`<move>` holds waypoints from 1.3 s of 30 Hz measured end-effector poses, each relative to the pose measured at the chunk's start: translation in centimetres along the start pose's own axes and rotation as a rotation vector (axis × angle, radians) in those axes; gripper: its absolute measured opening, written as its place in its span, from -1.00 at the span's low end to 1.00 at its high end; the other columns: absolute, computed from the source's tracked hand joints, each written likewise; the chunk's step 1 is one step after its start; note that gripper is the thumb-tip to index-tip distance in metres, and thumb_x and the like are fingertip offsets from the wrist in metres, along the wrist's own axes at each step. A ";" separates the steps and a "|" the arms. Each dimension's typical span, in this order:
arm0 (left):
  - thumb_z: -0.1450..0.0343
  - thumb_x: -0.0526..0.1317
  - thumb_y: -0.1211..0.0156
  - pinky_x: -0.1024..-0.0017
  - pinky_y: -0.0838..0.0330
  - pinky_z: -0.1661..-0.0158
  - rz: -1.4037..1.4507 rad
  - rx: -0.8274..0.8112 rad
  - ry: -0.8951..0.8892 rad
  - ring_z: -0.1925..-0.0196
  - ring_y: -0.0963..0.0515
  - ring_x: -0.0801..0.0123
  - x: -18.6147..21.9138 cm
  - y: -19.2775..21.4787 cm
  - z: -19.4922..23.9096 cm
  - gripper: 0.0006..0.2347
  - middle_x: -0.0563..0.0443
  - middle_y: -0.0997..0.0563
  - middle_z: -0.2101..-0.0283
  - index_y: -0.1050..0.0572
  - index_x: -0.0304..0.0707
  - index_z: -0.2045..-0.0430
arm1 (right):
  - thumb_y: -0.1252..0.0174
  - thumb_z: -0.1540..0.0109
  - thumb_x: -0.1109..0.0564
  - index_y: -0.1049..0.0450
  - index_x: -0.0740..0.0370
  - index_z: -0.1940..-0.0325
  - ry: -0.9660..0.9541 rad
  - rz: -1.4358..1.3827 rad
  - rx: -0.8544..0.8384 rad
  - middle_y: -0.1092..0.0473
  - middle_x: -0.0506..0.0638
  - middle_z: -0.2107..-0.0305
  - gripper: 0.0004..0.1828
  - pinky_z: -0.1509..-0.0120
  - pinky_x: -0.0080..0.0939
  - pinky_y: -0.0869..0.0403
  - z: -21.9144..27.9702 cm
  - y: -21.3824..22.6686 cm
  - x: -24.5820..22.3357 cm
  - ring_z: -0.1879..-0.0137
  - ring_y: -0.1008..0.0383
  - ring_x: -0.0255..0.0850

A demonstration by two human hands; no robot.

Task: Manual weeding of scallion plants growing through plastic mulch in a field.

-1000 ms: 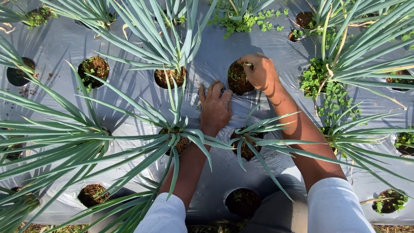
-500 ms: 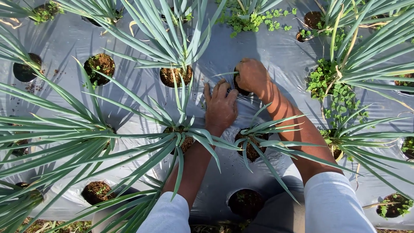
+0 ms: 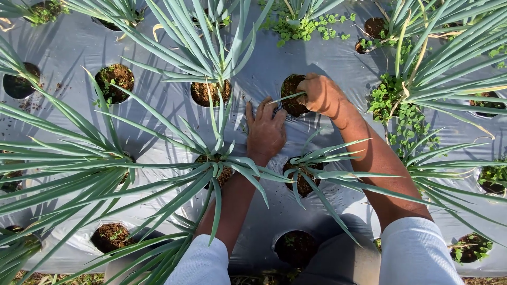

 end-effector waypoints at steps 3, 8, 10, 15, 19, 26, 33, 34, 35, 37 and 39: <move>-0.41 -0.25 -0.17 -0.46 -0.04 -0.36 -0.017 -0.011 -0.001 -0.42 -0.33 0.00 -0.3 -0.6 0.4 -0.83 -0.03 -0.40 -0.08 -0.48 0.00 0.15 | -0.29 -0.31 0.13 -0.62 0.18 0.05 -0.113 0.142 -0.030 -0.53 0.17 0.20 -0.85 -0.19 0.16 -0.59 -0.5 -0.5 0.2 -0.06 -0.59 0.13; -0.41 -0.26 -0.20 -0.49 -0.05 -0.35 -0.008 -0.013 -0.009 -0.43 -0.32 -0.01 -0.3 -0.5 0.2 -0.83 -0.06 -0.40 -0.10 -0.47 -0.01 0.14 | -0.25 -0.30 0.22 -0.64 0.16 0.07 -0.009 0.218 0.084 -0.52 0.16 0.15 -0.86 -0.10 0.05 -0.64 -0.6 -0.5 0.9 -0.08 -0.59 0.09; -0.42 -0.26 -0.18 -0.50 -0.05 -0.35 0.002 -0.019 -0.006 -0.44 -0.32 -0.01 -0.2 -0.3 0.3 -0.84 -0.06 -0.40 -0.10 -0.48 -0.01 0.14 | -0.20 -0.34 0.21 -0.60 0.19 0.04 -0.067 0.204 0.072 -0.52 0.18 0.16 -0.87 -0.14 0.06 -0.62 -0.2 -0.2 -1.0 -0.07 -0.59 0.09; -0.44 -0.25 -0.16 -0.51 -0.04 -0.38 0.001 -0.024 -0.001 -0.44 -0.31 -0.01 -0.2 -0.3 0.2 -0.83 -0.06 -0.39 -0.11 -0.47 0.00 0.11 | -0.18 -0.36 0.11 -0.54 -0.04 0.10 0.001 0.641 0.028 -0.54 -0.08 0.25 -0.94 -0.17 -0.24 -0.60 -1.0 -1.6 0.7 0.08 -0.62 -0.26; -0.44 -0.27 -0.19 -0.51 -0.07 -0.36 -0.004 -0.021 -0.001 -0.43 -0.32 -0.02 -0.2 -0.1 0.1 -0.84 -0.08 -0.40 -0.10 -0.49 -0.04 0.13 | -0.22 -0.39 0.24 -0.51 0.42 0.00 -0.176 0.090 0.139 -0.46 0.29 0.19 -0.83 -0.05 0.12 -0.64 0.2 3.4 0.7 0.07 -0.61 0.14; -0.45 -0.27 -0.17 -0.51 -0.06 -0.36 0.003 -0.037 0.007 -0.44 -0.31 -0.01 -0.1 -0.1 0.2 -0.84 -0.07 -0.40 -0.11 -0.49 -0.03 0.11 | -0.21 -0.39 -0.03 -0.59 0.13 0.07 0.060 0.474 0.039 -0.55 0.06 0.29 -0.79 -0.17 -0.17 -0.61 1.5 3.2 -0.8 0.11 -0.63 -0.10; -0.43 -0.26 -0.22 -0.52 -0.05 -0.35 0.009 -0.027 -0.007 -0.43 -0.33 -0.01 -0.2 -0.4 0.3 -0.84 -0.07 -0.40 -0.10 -0.49 -0.04 0.13 | -0.06 -0.35 0.18 -0.49 -0.05 0.36 0.203 0.702 0.372 -0.35 -0.10 0.33 -0.78 -0.06 -0.21 -0.58 0.1 -3.1 2.5 0.19 -0.57 -0.22; -0.43 -0.25 -0.21 -0.51 -0.05 -0.36 0.009 -0.032 -0.004 -0.43 -0.33 -0.01 -0.2 -0.4 0.3 -0.84 -0.07 -0.40 -0.10 -0.49 -0.04 0.13 | -0.10 -0.32 0.18 -0.49 0.00 0.33 0.130 0.674 0.332 -0.34 -0.05 0.32 -0.85 0.07 -0.19 -0.59 -0.2 -3.8 3.0 0.17 -0.54 -0.16; -0.43 -0.25 -0.21 -0.50 -0.05 -0.36 0.006 -0.033 -0.001 -0.43 -0.33 -0.01 -0.2 -0.3 0.3 -0.84 -0.07 -0.40 -0.11 -0.50 -0.04 0.12 | -0.15 -0.28 0.18 -0.48 0.05 0.31 0.059 0.645 0.297 -0.34 -0.01 0.31 -0.92 0.20 -0.17 -0.60 -0.7 -4.4 3.3 0.14 -0.51 -0.10; -0.44 -0.25 -0.21 -0.51 -0.04 -0.36 0.002 -0.031 -0.003 -0.43 -0.33 -0.02 -0.3 -0.4 0.2 -0.83 -0.08 -0.40 -0.11 -0.50 -0.04 0.12 | -0.11 -0.35 0.17 -0.51 0.13 0.23 -0.004 0.500 0.200 -0.42 0.05 0.27 -0.91 0.11 -0.13 -0.64 -0.5 -2.4 3.5 0.12 -0.56 -0.05; -0.44 -0.25 -0.21 -0.51 -0.04 -0.36 0.001 -0.033 0.003 -0.44 -0.32 -0.03 -0.3 -0.4 0.2 -0.83 -0.10 -0.41 -0.11 -0.49 -0.04 0.11 | -0.08 -0.43 0.17 -0.55 0.21 0.15 -0.065 0.352 0.097 -0.51 0.10 0.23 -0.85 0.02 -0.08 -0.67 -0.3 -1.4 4.7 0.09 -0.60 0.00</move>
Point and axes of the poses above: each hand's wrist, its own z-axis away from the middle knuckle, its own y-axis out of the back of the hand, x = y × z, the point moved 2 cm from there along -z, towards the middle knuckle
